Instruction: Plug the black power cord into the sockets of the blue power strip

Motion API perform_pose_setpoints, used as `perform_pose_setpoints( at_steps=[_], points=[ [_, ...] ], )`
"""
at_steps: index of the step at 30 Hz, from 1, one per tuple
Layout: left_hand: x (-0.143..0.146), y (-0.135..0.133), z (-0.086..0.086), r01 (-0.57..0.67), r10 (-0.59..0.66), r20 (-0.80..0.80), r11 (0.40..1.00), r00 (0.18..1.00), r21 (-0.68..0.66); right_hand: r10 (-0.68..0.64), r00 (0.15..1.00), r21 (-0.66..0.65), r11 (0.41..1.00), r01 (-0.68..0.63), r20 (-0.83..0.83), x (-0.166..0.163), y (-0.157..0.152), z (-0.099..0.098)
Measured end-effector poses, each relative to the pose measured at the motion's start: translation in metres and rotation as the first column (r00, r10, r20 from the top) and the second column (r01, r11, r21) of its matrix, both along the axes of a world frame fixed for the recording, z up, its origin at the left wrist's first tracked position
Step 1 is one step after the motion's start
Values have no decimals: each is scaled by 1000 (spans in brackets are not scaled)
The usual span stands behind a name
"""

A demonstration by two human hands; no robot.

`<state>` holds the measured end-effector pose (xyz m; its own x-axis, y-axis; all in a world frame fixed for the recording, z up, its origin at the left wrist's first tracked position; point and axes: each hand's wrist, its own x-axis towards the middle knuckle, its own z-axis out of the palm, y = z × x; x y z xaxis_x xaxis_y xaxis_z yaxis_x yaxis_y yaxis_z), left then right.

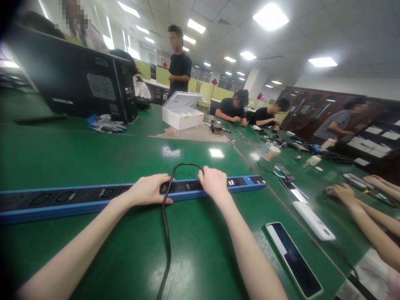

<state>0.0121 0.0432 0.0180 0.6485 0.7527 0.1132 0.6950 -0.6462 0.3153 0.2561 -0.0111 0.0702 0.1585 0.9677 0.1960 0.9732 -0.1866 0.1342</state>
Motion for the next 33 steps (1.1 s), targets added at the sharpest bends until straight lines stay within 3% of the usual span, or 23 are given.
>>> perform_pose_setpoints(
  at_steps=[5, 8, 10, 14, 17, 22, 28, 30, 33],
  points=[
    [-1, 1, -1, 24, -24, 34, 1000, 999, 0, 115, 988, 237, 968, -87, -107, 26, -19, 47],
    [-1, 1, -2, 40, -40, 29, 999, 999, 3, 229, 929, 220, 961, -168, -290, 55, -29, 64],
    [0, 1, -3, 47, -47, 22, 999, 999, 10, 263, 827, 174, 964, -202, -498, 76, -33, 65],
    [13, -5, -4, 66, -67, 12, 996, 998, 63, 151, 476, 50, 975, -218, -866, 109, -38, 54],
    [32, -13, -5, 76, -78, 20, 991, 997, 108, 70, 274, 8, 975, -221, -959, 129, -39, 45],
    [72, -26, -13, 104, -116, 40, 968, 992, 229, -11, 77, -27, 977, -210, -997, 159, -33, 27],
    [134, -36, -23, 52, -79, 64, 936, 995, 347, 139, 216, 119, 988, -101, -966, 173, -26, 14],
    [150, -39, -26, 4, -31, 66, 927, 997, 374, 138, 249, 122, 989, -79, -959, 173, -27, 17],
    [160, -42, -29, -27, 2, 62, 913, 998, 407, 99, 390, 60, 992, -112, -915, 170, -30, 22]
  ],
)
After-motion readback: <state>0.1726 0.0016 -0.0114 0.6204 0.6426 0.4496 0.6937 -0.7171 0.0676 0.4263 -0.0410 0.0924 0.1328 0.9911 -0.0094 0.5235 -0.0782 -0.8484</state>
